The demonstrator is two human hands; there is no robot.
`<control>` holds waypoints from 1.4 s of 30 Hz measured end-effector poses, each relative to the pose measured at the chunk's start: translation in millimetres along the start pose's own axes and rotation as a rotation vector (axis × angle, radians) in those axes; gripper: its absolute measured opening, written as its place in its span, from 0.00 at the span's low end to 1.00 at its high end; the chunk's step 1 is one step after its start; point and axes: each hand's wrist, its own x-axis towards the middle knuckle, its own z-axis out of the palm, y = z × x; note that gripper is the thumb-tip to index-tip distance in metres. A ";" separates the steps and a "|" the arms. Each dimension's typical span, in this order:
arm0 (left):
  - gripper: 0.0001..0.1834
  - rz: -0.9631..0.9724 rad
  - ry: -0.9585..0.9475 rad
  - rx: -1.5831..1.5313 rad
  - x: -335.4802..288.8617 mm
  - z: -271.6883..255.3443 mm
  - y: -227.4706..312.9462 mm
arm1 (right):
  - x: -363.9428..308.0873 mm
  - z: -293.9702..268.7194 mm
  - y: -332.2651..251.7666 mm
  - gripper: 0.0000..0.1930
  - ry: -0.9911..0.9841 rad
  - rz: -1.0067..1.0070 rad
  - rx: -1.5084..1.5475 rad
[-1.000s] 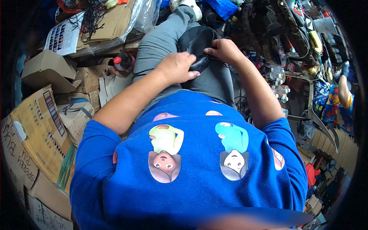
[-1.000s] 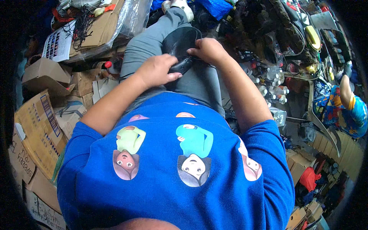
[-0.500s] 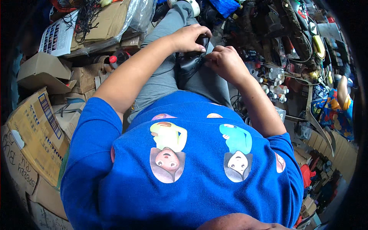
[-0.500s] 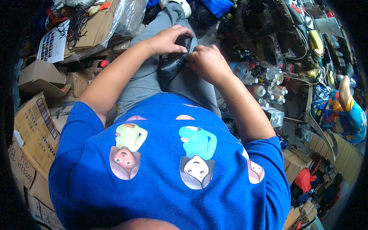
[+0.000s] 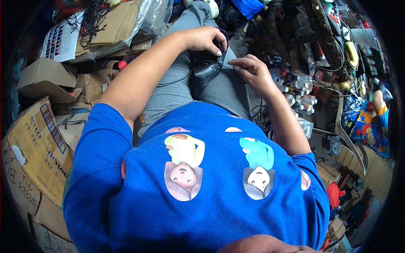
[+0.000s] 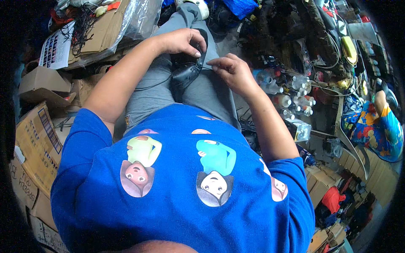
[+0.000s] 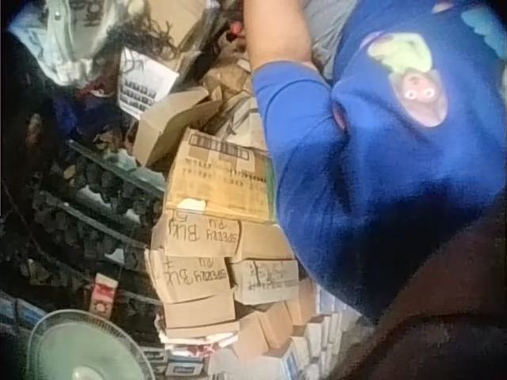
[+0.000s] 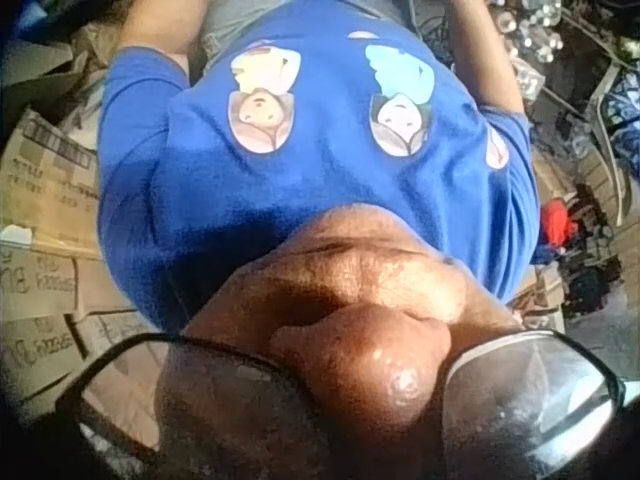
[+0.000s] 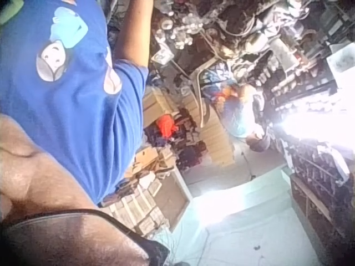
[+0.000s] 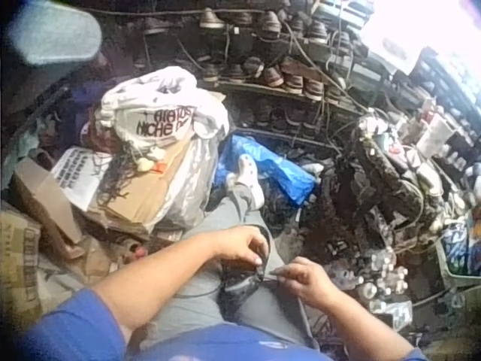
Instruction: Lacing a black shoe held on the lap.
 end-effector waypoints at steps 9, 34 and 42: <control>0.13 -0.062 -0.095 -0.037 0.2 -5.6 -4.3 | 15.7 6.1 -0.6 0.10 0.003 -0.010 -0.143; 0.13 -0.037 -0.194 -0.086 22.4 -7.4 -7.2 | 22.1 -10.7 -16.3 0.09 -0.041 -0.054 -0.335; 0.14 -0.057 -0.235 -0.106 20.0 -11.4 -9.9 | 16.1 8.9 -10.9 0.05 0.101 -0.204 -0.456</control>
